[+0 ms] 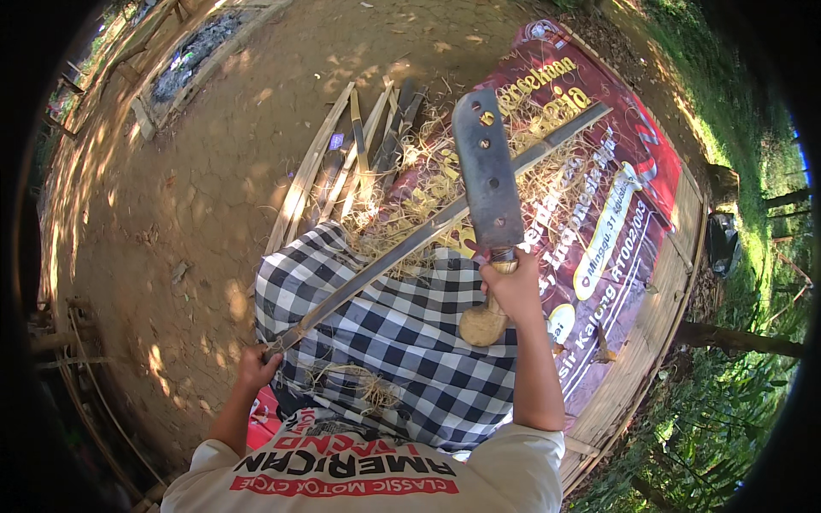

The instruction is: The person uses a large knife to shave thin strips from a bamboo stalk, working over a checkered cloth. They repeatedly pull the blade along the stalk to remove fibers and smooth the surface.

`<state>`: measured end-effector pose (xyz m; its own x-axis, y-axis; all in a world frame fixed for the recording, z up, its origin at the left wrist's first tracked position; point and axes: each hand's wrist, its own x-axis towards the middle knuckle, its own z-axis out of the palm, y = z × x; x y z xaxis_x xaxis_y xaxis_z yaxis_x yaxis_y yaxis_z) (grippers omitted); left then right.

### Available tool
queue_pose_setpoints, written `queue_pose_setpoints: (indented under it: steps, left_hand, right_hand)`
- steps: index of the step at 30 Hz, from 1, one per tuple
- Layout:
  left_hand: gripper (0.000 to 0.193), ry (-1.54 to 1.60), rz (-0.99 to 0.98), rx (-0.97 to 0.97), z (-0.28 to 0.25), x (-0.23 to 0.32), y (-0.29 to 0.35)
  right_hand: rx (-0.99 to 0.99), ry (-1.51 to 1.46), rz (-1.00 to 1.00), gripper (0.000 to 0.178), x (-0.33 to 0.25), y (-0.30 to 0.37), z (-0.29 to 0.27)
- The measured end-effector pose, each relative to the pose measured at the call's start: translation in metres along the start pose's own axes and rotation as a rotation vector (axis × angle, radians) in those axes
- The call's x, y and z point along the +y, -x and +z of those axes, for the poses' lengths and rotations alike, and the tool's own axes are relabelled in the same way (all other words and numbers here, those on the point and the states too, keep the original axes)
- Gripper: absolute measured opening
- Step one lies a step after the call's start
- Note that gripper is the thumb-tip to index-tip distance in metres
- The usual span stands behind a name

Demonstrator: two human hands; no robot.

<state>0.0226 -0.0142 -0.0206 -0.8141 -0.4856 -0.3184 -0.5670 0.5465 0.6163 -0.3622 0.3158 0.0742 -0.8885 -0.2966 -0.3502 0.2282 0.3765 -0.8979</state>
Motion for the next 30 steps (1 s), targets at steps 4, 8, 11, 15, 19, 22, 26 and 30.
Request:
queue_pose_setpoints:
  steps: [4,8,11,15,19,22,26,30]
  left_hand:
    - [0.032,-0.025,0.034,0.0,-0.009,0.007,-0.003]
    - [0.033,0.016,0.006,0.006,-0.002,0.003,0.0]
    - [0.035,-0.003,-0.018,-0.003,-0.003,0.005,0.0]
    - [0.036,-0.058,0.028,0.011,-0.01,0.005,-0.001]
    - [0.035,-0.05,0.016,0.026,-0.011,0.008,-0.001]
    - [0.034,-0.034,-0.009,0.018,-0.004,0.012,0.002]
    - [0.034,-0.098,0.087,0.048,-0.014,0.02,-0.005]
    - [0.032,-0.067,0.055,0.018,-0.009,0.007,-0.003]
  right_hand:
    - [-0.157,0.142,0.058,0.012,0.004,0.018,0.019]
    - [-0.13,0.152,-0.01,0.012,0.0,0.004,0.002]
    - [0.036,-0.039,-0.001,0.013,-0.003,0.007,0.019]
    - [-0.126,0.227,-0.039,0.013,0.021,0.026,0.036]
    - [-0.161,0.047,0.02,0.012,0.009,0.015,0.024]
    - [-0.034,-0.096,0.005,0.008,0.007,0.017,0.032]
    - [-0.315,0.25,-0.05,0.018,0.023,0.043,0.062]
    - [-0.346,0.313,-0.222,0.021,0.001,0.045,0.072]
